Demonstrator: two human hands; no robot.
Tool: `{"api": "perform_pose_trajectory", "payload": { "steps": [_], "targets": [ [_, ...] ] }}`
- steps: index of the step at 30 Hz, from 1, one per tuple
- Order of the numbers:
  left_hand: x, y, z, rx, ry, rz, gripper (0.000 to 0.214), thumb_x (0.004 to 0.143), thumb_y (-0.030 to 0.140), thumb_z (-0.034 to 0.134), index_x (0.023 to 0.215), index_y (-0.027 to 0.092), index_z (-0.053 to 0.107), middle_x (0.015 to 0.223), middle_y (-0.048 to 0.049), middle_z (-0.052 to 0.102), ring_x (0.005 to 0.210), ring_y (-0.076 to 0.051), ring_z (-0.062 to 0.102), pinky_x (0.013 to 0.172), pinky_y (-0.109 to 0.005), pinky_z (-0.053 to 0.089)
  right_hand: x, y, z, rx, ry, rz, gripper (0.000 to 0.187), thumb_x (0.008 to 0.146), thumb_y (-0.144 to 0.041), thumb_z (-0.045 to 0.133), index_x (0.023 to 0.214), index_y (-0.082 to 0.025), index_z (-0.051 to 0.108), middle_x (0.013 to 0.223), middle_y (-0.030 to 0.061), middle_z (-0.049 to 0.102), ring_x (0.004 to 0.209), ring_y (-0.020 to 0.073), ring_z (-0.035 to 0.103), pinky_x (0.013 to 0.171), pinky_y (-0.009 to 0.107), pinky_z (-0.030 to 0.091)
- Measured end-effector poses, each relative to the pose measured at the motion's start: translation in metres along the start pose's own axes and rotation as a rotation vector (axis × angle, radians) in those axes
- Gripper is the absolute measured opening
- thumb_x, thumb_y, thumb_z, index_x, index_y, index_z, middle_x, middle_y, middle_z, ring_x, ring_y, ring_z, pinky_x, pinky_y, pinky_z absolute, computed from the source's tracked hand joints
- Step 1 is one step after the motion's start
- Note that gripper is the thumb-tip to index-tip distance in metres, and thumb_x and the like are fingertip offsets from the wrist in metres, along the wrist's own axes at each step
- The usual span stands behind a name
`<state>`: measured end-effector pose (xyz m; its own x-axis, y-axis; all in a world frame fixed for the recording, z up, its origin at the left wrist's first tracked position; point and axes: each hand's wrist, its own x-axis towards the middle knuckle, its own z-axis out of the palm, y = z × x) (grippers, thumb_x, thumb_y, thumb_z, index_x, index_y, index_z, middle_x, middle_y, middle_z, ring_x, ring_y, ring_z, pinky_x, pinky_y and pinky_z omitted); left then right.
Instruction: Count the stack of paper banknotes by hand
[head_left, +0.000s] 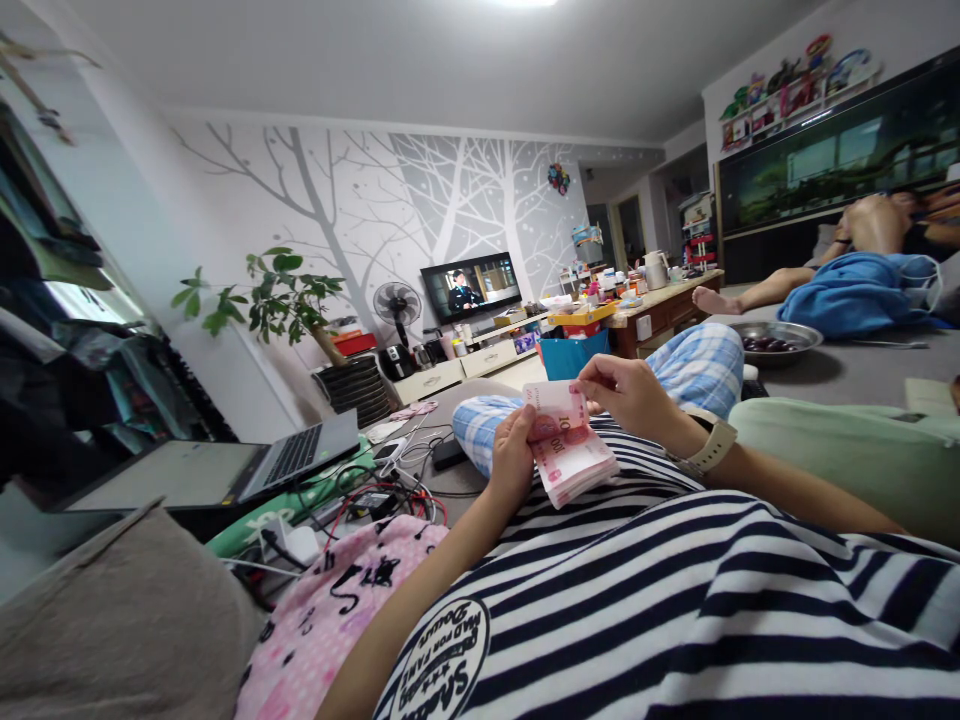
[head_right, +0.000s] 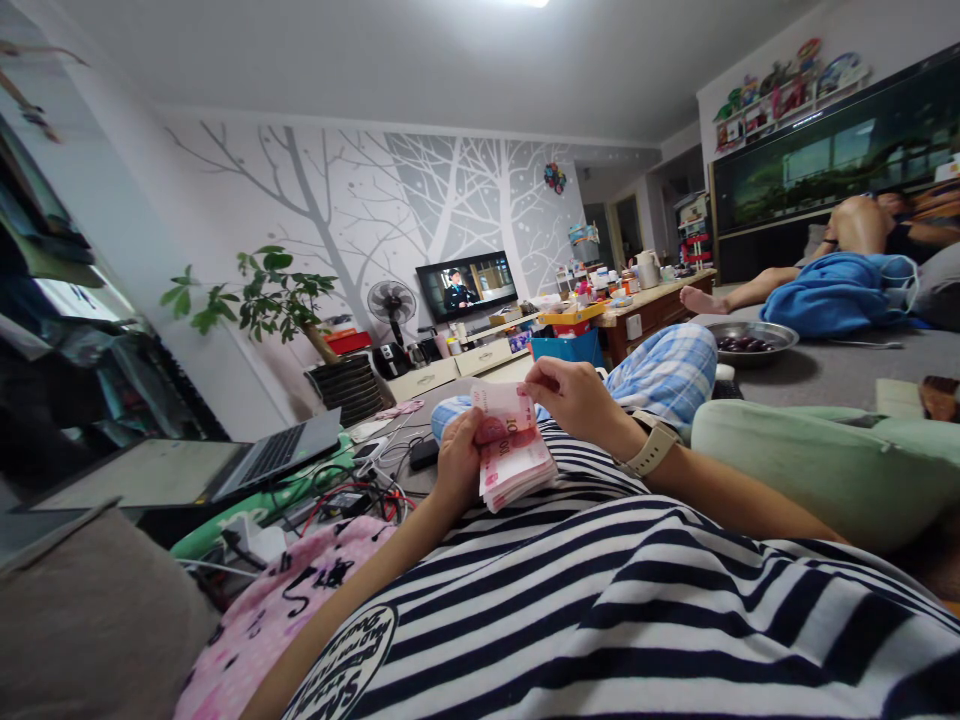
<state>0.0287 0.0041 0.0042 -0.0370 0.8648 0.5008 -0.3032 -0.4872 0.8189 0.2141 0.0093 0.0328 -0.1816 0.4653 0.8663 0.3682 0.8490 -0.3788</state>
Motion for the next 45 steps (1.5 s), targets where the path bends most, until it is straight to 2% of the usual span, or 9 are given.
{"api": "perform_pose_trajectory", "payload": {
  "steps": [12,18,21,27,31,35,39,42,45],
  "targets": [
    [-0.003,0.009,0.007,0.081,0.074,-0.008,0.024,0.074,0.037,0.07,0.06,0.018,0.064,0.054,0.0018,0.058,0.052,-0.013,0.052,0.059,-0.026,0.045,-0.003,-0.001,-0.001,-0.001,-0.022,-0.063,0.022,0.091,-0.034,0.056,0.08,-0.018,0.065,0.072,0.0023,0.066,0.062,0.0137,0.054,0.059,0.026,0.038],
    [-0.004,0.013,0.002,0.213,0.09,0.064,0.027,0.082,0.025,0.061,0.056,0.017,0.065,0.064,-0.0022,0.065,0.062,-0.016,0.055,0.066,-0.027,0.046,-0.003,-0.003,-0.002,-0.002,-0.003,-0.084,0.02,0.091,-0.031,0.056,0.079,-0.018,0.064,0.072,0.0018,0.066,0.062,0.0132,0.055,0.06,0.026,0.039],
    [-0.002,0.004,-0.005,0.316,0.217,0.134,0.026,0.084,0.023,0.059,0.061,0.017,0.068,0.065,-0.0021,0.065,0.068,-0.017,0.056,0.073,-0.026,0.045,-0.004,-0.004,-0.002,0.006,-0.002,-0.083,0.02,0.091,-0.031,0.056,0.079,-0.018,0.064,0.073,0.0019,0.067,0.063,0.0134,0.056,0.061,0.026,0.04],
    [0.0,-0.002,-0.009,0.315,0.26,0.033,0.031,0.091,0.028,0.049,0.07,0.017,0.069,0.069,-0.0024,0.067,0.072,-0.018,0.059,0.078,-0.028,0.047,-0.003,-0.007,-0.004,0.027,-0.046,-0.074,0.02,0.09,-0.032,0.056,0.079,-0.017,0.064,0.071,0.0019,0.066,0.06,0.0129,0.054,0.057,0.025,0.039],
    [-0.003,0.002,-0.011,0.241,0.2,0.034,0.013,0.081,0.029,0.064,0.074,0.02,0.07,0.074,-0.0038,0.07,0.087,-0.022,0.064,0.083,-0.029,0.048,-0.001,-0.01,-0.009,0.109,-0.154,-0.057,0.019,0.088,-0.033,0.06,0.079,-0.017,0.065,0.067,0.0003,0.063,0.059,0.0118,0.051,0.056,0.024,0.039],
    [-0.003,0.001,-0.006,0.082,-0.048,-0.09,0.043,0.083,0.054,0.053,0.077,0.016,0.072,0.081,-0.0113,0.073,0.094,-0.028,0.068,0.081,-0.037,0.053,0.002,-0.009,-0.02,0.305,-0.455,-0.049,0.023,0.088,-0.037,0.06,0.084,-0.015,0.068,0.075,0.0023,0.066,0.069,0.0138,0.057,0.064,0.025,0.045],
    [-0.002,0.0,-0.001,0.016,-0.086,-0.138,0.048,0.078,0.059,0.055,0.076,0.014,0.072,0.084,-0.0135,0.074,0.094,-0.029,0.069,0.084,-0.04,0.053,0.008,0.0,-0.028,0.409,-0.739,-0.083,0.031,0.094,-0.037,0.05,0.092,-0.014,0.071,0.093,0.007,0.069,0.09,0.0178,0.063,0.083,0.031,0.049],
    [-0.001,0.0,-0.001,0.0,-0.078,-0.154,0.045,0.077,0.056,0.057,0.078,0.014,0.072,0.085,-0.0141,0.074,0.094,-0.029,0.069,0.085,-0.039,0.053,0.01,0.01,-0.027,0.3,-0.725,-0.189,0.023,0.094,-0.025,0.051,0.103,-0.018,0.071,0.106,0.0074,0.068,0.1,0.0178,0.062,0.09,0.032,0.048],
    [0.001,-0.001,-0.002,0.002,-0.045,-0.158,0.043,0.079,0.053,0.055,0.078,0.013,0.072,0.087,-0.0141,0.074,0.095,-0.029,0.069,0.086,-0.039,0.052,0.007,0.016,-0.021,0.087,-0.654,-0.318,0.034,0.088,-0.014,0.056,0.118,-0.026,0.066,0.119,0.0072,0.061,0.109,0.0186,0.059,0.096,0.034,0.046]
  ]
}}
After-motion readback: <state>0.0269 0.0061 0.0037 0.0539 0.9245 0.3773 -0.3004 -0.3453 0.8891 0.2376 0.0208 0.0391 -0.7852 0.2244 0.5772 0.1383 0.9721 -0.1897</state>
